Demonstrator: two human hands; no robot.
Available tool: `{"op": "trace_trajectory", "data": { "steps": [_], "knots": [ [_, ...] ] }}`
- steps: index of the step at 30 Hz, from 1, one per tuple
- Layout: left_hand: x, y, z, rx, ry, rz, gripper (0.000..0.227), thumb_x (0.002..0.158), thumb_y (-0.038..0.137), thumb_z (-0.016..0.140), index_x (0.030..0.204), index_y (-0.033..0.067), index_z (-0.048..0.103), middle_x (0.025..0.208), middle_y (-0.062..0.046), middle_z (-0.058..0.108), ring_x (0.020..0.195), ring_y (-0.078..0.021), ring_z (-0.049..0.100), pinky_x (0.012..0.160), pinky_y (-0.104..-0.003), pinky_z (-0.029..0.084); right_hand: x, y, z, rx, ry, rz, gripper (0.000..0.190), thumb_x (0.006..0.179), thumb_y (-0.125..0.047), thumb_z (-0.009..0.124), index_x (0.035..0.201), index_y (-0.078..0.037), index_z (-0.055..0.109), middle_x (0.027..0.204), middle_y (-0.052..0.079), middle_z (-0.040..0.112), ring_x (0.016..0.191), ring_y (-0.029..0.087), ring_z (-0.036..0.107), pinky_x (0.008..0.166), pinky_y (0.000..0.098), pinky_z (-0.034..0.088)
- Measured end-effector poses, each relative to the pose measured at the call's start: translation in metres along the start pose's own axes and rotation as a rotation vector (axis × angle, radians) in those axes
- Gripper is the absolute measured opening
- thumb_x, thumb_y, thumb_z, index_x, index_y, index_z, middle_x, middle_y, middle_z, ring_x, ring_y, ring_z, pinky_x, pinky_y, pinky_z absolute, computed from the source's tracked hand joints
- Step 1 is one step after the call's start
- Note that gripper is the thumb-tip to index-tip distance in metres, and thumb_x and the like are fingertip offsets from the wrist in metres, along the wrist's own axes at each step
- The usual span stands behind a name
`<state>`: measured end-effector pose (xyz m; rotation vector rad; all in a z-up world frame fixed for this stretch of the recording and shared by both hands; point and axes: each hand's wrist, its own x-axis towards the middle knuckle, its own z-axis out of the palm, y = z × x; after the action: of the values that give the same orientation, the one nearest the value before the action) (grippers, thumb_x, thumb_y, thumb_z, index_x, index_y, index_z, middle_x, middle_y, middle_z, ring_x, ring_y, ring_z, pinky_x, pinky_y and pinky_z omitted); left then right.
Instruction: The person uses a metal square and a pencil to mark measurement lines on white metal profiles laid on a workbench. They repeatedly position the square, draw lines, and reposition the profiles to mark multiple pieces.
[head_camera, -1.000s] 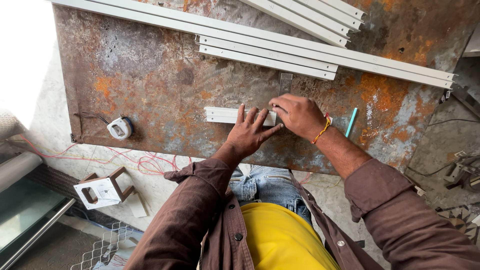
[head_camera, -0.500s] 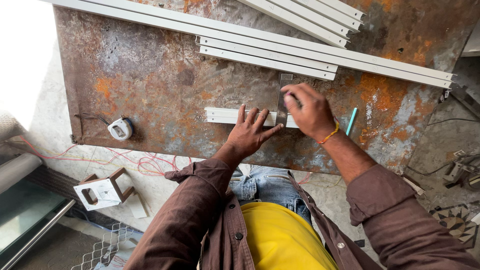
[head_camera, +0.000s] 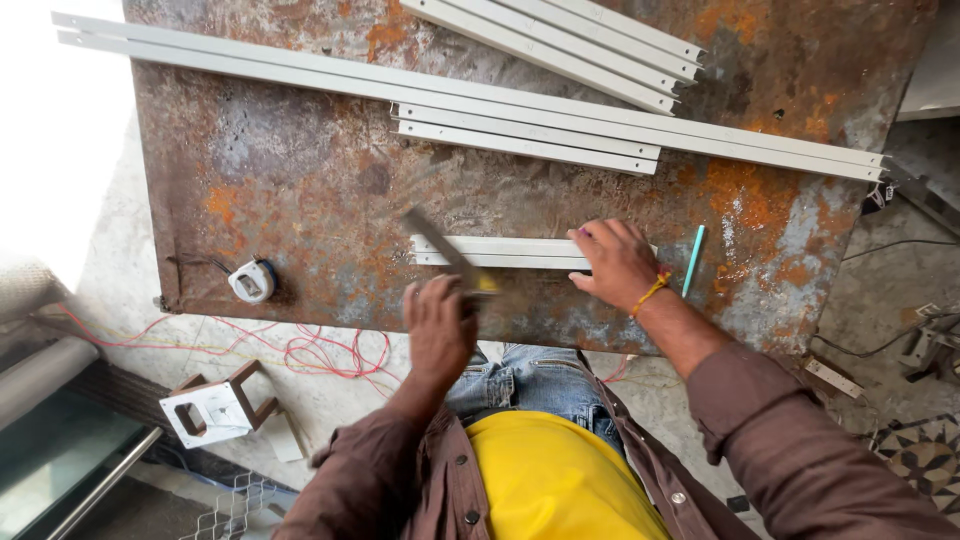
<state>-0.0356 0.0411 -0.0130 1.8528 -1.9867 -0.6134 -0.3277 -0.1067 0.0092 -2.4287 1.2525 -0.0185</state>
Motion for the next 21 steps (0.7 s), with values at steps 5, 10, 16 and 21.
{"op": "trace_trajectory", "data": {
  "steps": [5,10,16,21],
  "knots": [
    [-0.014,-0.042,-0.012,0.177,0.142,-0.314,0.046,0.09,0.028,0.076,0.122,0.0025,0.056,0.131,-0.016,0.059,0.134,-0.0323,0.048,0.121,-0.055,0.027,-0.003,-0.01,0.0,0.038,-0.055,0.055,0.051,0.069,-0.022,0.084,0.117,-0.01,0.072,0.11,0.006,0.066,0.102,0.028,0.065,0.089,0.0436,0.055],
    [0.007,-0.026,-0.032,-0.045,0.199,-0.358,0.059,0.087,0.034,0.078,0.128,-0.0004,0.054,0.129,-0.02,0.059,0.124,-0.0344,0.053,0.111,-0.05,0.041,-0.037,-0.048,-0.039,0.185,-0.047,0.299,0.046,0.074,-0.024,0.083,0.116,-0.011,0.074,0.112,0.007,0.069,0.097,0.03,0.071,0.083,0.0419,0.059],
    [0.047,0.055,-0.045,-1.883,-0.103,-0.779,0.056,0.091,0.026,0.072,0.137,0.0103,0.043,0.131,-0.012,0.062,0.125,-0.0274,0.062,0.107,-0.046,0.052,-0.054,-0.148,-0.086,0.189,0.15,0.299,0.054,0.072,-0.032,0.084,0.119,-0.009,0.073,0.114,0.01,0.071,0.1,0.031,0.072,0.085,0.041,0.059],
    [0.075,0.064,-0.084,-2.05,-0.038,-0.696,0.041,0.1,0.012,0.065,0.134,0.007,0.042,0.113,-0.009,0.062,0.114,-0.0289,0.065,0.093,-0.056,0.057,-0.066,-0.16,-0.121,0.527,0.037,0.314,0.052,0.091,-0.025,0.072,0.138,-0.006,0.061,0.131,0.013,0.066,0.098,0.022,0.073,0.082,0.0336,0.062]
  ]
}}
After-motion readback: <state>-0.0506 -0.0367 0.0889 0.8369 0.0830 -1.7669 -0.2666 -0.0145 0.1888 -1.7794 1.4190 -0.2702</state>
